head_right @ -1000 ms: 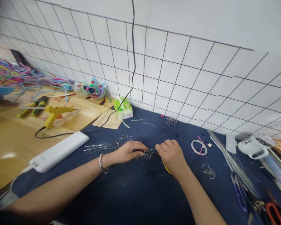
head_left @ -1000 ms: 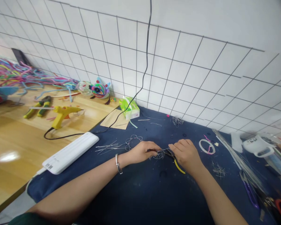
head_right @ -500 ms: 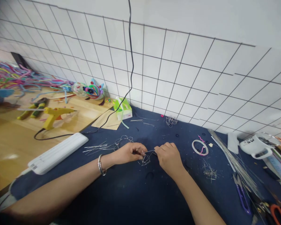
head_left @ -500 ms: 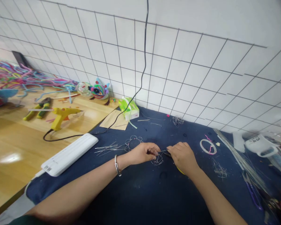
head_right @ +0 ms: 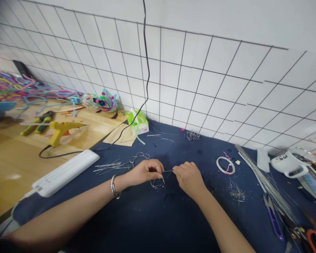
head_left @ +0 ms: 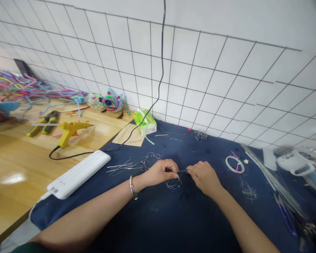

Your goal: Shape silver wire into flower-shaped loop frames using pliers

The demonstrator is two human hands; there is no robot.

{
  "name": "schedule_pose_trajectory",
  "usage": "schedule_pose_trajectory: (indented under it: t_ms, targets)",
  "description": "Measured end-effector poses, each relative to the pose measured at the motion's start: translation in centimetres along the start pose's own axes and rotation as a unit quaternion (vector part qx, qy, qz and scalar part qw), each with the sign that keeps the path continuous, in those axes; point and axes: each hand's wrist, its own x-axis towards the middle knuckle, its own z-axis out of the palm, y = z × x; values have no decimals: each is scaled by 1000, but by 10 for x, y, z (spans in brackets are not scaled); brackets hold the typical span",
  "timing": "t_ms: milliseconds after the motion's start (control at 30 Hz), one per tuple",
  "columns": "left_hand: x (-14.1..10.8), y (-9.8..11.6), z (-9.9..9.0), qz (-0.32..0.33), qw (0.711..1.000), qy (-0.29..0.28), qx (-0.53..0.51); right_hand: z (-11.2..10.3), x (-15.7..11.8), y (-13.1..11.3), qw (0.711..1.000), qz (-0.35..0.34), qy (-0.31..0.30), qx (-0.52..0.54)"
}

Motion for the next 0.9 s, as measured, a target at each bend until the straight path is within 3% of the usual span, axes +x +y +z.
schedule_pose_trajectory:
  t_ms: [167, 300, 567, 733, 900]
  targets:
    - [0, 2, 1, -51, 999, 9, -8, 1, 0, -2, 999, 9, -2, 46]
    - [0, 5, 0, -39, 998, 29, 26, 0, 1, -5, 996, 20, 2, 89]
    - [0, 5, 4, -67, 998, 11, 13, 1, 1, -9, 986, 47, 21, 159]
    - [0, 1, 8, -74, 996, 40, -2, 8, 0, -12, 978, 69, 35, 192]
    - [1, -4, 9, -83, 995, 57, 9, 19, -2, -14, 948, 103, 29, 299]
